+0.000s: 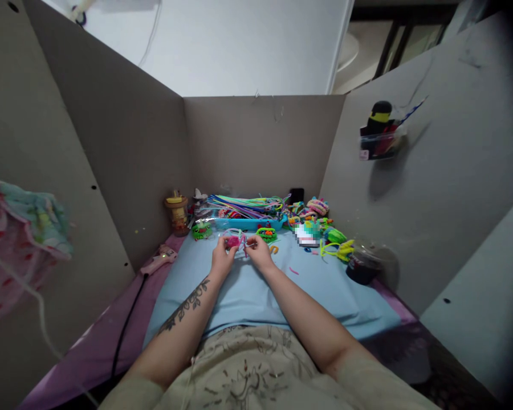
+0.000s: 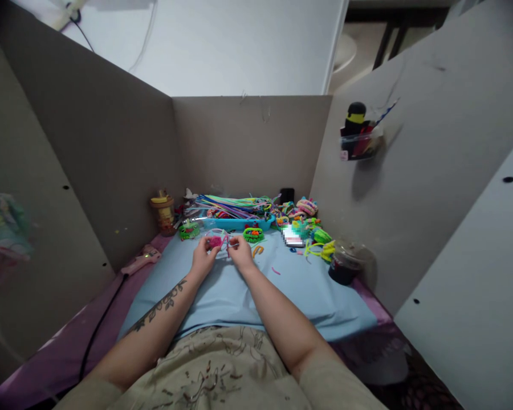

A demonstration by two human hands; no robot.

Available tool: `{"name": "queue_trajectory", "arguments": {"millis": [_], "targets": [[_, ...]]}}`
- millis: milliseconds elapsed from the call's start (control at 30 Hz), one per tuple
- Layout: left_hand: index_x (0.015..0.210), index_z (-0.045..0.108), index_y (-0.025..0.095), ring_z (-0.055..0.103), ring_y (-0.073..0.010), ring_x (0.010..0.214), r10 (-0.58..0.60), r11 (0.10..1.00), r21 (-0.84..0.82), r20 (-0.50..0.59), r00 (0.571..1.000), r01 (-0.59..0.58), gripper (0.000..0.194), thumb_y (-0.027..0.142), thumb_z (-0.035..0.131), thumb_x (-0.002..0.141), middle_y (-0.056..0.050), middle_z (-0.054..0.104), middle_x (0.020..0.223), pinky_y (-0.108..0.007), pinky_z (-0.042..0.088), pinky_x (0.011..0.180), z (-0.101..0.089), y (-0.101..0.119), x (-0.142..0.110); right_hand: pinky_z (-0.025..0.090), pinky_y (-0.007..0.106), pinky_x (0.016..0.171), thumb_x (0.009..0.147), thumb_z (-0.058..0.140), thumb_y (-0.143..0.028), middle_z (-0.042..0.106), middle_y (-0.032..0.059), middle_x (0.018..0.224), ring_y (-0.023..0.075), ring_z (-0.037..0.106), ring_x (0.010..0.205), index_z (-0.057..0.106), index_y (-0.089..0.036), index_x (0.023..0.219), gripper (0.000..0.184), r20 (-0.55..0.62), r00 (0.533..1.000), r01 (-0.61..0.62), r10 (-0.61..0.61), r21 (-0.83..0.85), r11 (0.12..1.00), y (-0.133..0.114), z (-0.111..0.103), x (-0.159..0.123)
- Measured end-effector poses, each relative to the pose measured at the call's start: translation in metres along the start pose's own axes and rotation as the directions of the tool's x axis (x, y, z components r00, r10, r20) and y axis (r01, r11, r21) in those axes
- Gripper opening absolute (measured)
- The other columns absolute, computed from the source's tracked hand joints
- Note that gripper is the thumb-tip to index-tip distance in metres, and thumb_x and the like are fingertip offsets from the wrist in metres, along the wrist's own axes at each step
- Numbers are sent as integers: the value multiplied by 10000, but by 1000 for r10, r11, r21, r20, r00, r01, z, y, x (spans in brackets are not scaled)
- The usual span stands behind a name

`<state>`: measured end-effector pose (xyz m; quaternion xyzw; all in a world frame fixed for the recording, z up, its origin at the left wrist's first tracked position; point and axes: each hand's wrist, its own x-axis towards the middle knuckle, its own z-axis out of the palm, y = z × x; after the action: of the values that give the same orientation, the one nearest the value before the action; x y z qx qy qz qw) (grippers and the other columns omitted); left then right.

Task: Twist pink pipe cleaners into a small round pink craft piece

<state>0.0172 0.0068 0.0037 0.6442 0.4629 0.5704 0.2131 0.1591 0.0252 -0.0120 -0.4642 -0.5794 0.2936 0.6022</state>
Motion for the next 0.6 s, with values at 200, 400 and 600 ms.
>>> {"name": "queue_trajectory", "arguments": {"millis": [200, 400, 600], "targets": [[958, 509, 185, 633, -168, 766, -18, 998, -53, -84, 996, 14, 288, 265, 626, 707, -34, 653, 840, -275, 467, 699, 0, -1, 1, 483, 281, 648, 579, 517, -154, 642, 24, 725, 158, 600, 676, 626, -154, 832, 276, 94, 995, -17, 15, 20, 1000, 1, 0, 0], [971, 492, 185, 634, -165, 777, -55, 988, -151, -112, 992, 37, 311, 264, 629, 704, -37, 647, 849, -274, 477, 707, 1, -5, 4, 487, 309, 716, 628, 492, -127, 676, 52, 789, 167, 609, 711, 675, -144, 996, 412, 114, 991, 81, -68, -113, 990, 0, 0, -2], [967, 486, 182, 633, -163, 754, -97, 985, -156, -127, 987, 76, 329, 285, 640, 696, -39, 644, 838, -271, 477, 689, 0, -6, 6, 475, 284, 723, 653, 448, -69, 646, 23, 785, 141, 561, 704, 619, -195, 1139, 531, 216, 952, 266, -217, -232, 936, 4, 1, -3]]}}
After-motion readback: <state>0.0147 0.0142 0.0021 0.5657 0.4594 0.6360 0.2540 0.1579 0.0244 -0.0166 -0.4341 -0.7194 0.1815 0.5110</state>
